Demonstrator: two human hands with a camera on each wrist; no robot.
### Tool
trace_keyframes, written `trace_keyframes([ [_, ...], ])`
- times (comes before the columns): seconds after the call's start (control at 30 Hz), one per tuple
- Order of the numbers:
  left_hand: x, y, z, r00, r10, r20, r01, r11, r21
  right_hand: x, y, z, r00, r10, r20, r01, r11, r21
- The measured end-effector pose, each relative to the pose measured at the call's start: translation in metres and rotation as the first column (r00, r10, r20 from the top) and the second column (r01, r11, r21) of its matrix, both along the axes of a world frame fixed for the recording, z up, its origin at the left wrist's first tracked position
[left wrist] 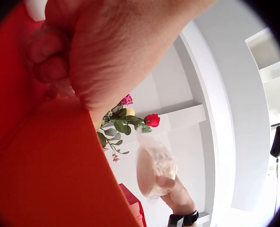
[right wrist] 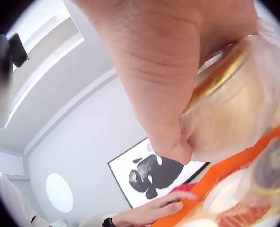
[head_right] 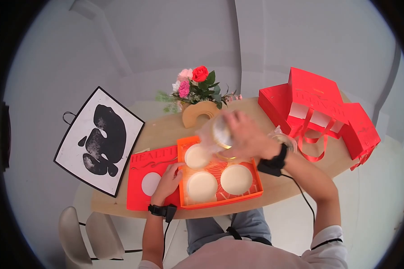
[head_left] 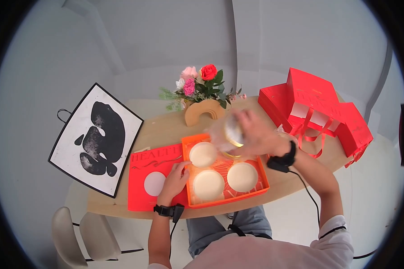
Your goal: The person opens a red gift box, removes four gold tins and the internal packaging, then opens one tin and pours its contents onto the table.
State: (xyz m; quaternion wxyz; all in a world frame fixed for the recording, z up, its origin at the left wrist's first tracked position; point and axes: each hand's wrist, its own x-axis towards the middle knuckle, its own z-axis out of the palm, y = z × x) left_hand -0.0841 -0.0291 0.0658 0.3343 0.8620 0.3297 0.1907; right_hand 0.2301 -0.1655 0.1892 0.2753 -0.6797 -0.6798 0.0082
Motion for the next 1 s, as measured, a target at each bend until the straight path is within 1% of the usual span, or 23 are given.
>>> trace_keyframes([
  [0.07, 0.003, -0.006, 0.004, 0.996, 0.079, -0.036, -0.082, 0.994, -0.073, -0.03, 0.025, -0.015, 0.995, 0.065, 0.072, -0.056, 0.99, -0.127],
  [0.1, 0.002, -0.005, -0.001, 0.996, 0.085, -0.037, -0.087, 0.994, -0.068, -0.041, 0.038, -0.027, 0.995, 0.07, 0.071, -0.061, 0.991, -0.123],
  [0.17, 0.002, -0.002, -0.012, 0.988, 0.151, 0.026, -0.148, 0.984, -0.095, -0.059, 0.063, -0.051, 0.987, 0.116, 0.108, -0.094, 0.977, -0.189],
  [0.2, 0.001, -0.001, -0.014, 0.987, 0.16, 0.027, -0.157, 0.983, -0.092, -0.066, 0.071, -0.06, 0.986, 0.125, 0.109, -0.104, 0.977, -0.186],
  [0.27, 0.001, -0.001, -0.01, 0.993, 0.121, 0.011, -0.12, 0.989, -0.09, -0.077, 0.085, -0.069, 0.972, 0.149, 0.183, -0.1, 0.962, -0.255],
  [0.3, 0.0, -0.001, -0.009, 0.992, 0.129, 0.011, -0.128, 0.988, -0.088, -0.08, 0.089, -0.073, 0.97, 0.157, 0.183, -0.107, 0.961, -0.254],
  [0.37, 0.0, -0.004, -0.005, 0.992, 0.129, 0.008, -0.128, 0.987, -0.101, -0.082, 0.094, -0.079, 0.963, 0.18, 0.202, -0.104, 0.935, -0.339],
  [0.43, 0.001, -0.003, -0.007, 0.992, 0.126, 0.01, -0.124, 0.986, -0.11, -0.081, 0.098, -0.087, 0.964, 0.167, 0.206, -0.088, 0.933, -0.348],
  [0.5, 0.0, -0.002, -0.016, 0.985, 0.169, 0.027, -0.167, 0.985, -0.04, -0.079, 0.1, -0.093, 0.966, 0.155, 0.209, -0.071, 0.929, -0.363],
  [0.53, 0.001, -0.004, -0.012, 0.986, 0.167, 0.03, -0.166, 0.985, -0.046, -0.079, 0.099, -0.091, 0.975, 0.143, 0.171, -0.075, 0.932, -0.354],
  [0.57, 0.001, -0.006, -0.005, 0.986, 0.165, 0.031, -0.162, 0.981, -0.104, -0.078, 0.097, -0.091, 0.983, 0.129, 0.133, -0.076, 0.935, -0.346],
  [0.6, 0.002, -0.008, -0.002, 0.986, 0.163, 0.031, -0.156, 0.975, -0.16, -0.079, 0.097, -0.092, 0.983, 0.125, 0.133, -0.071, 0.934, -0.351],
  [0.63, 0.002, -0.007, -0.003, 0.987, 0.159, 0.03, -0.152, 0.975, -0.164, -0.082, 0.1, -0.095, 0.977, 0.129, 0.168, -0.059, 0.929, -0.366],
  [0.67, 0.001, -0.005, -0.005, 0.988, 0.154, 0.02, -0.15, 0.978, -0.147, -0.083, 0.102, -0.097, 0.97, 0.135, 0.202, -0.05, 0.924, -0.38],
  [0.73, 0.0, -0.001, -0.015, 0.988, 0.154, 0.008, -0.152, 0.98, -0.13, -0.082, 0.103, -0.1, 0.976, 0.14, 0.169, -0.06, 0.91, -0.409],
  [0.8, -0.002, 0.004, -0.032, 0.989, 0.134, 0.064, -0.136, 0.99, 0.026, -0.081, 0.102, -0.101, 0.98, 0.148, 0.136, -0.075, 0.896, -0.437],
  [0.83, -0.002, 0.003, -0.028, 0.989, 0.136, 0.065, -0.138, 0.99, 0.025, -0.08, 0.099, -0.099, 0.966, 0.167, 0.199, -0.066, 0.899, -0.434],
  [0.87, -0.002, 0.002, -0.025, 0.988, 0.146, 0.055, -0.146, 0.989, -0.01, -0.079, 0.097, -0.098, 0.948, 0.183, 0.262, -0.054, 0.901, -0.431],
  [0.9, 0.0, 0.0, -0.021, 0.987, 0.155, 0.045, -0.153, 0.987, -0.046, -0.08, 0.095, -0.097, 0.948, 0.18, 0.263, -0.051, 0.9, -0.432],
  [0.97, 0.001, -0.003, -0.013, 0.988, 0.151, 0.028, -0.149, 0.986, -0.069, -0.084, 0.093, -0.097, 0.913, 0.207, 0.35, -0.024, 0.886, -0.463],
  [1.0, 0.001, -0.003, -0.011, 0.988, 0.153, 0.012, -0.151, 0.984, -0.09, -0.084, 0.092, -0.101, 0.914, 0.206, 0.349, -0.023, 0.886, -0.463],
])
